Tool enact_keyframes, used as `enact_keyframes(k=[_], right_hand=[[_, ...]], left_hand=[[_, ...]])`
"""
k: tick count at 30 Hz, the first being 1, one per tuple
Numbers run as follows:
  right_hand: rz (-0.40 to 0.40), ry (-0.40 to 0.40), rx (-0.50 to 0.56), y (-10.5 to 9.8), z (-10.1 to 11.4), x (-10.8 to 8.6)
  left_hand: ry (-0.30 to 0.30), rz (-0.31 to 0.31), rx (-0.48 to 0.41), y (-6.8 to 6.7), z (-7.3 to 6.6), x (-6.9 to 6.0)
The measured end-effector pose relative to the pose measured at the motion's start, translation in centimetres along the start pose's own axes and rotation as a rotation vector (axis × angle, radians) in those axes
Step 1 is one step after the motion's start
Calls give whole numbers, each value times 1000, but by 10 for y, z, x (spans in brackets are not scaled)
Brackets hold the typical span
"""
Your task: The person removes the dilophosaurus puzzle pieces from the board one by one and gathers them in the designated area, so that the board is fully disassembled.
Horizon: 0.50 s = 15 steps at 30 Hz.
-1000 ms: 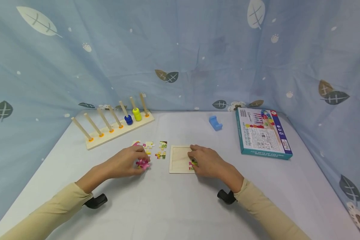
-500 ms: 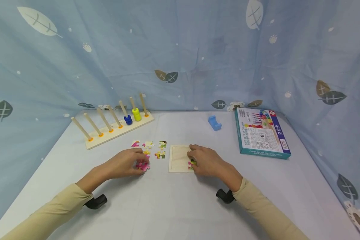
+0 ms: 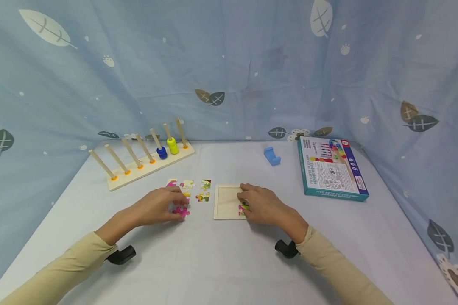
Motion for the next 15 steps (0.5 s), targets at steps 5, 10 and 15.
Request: enact_keyframes(k=[5, 10, 15], right_hand=[[-7, 0, 5, 0, 0, -1], [7, 22, 24, 2, -1, -1], [32, 37, 37, 2, -1, -2]], left_hand=[[21, 2, 2, -2, -10, 7], [64, 9, -4, -2, -23, 19], [101, 31, -4, -2, -38, 36]])
Point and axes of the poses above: each hand's wrist, its own x-axis towards the middle knuckle, its own y-axis out of the palm, z = x × y, the point moved 4 cm from there along x, towards the middle knuckle, and after that the axes turned 11 degrees about z, right-handed, at the moved point
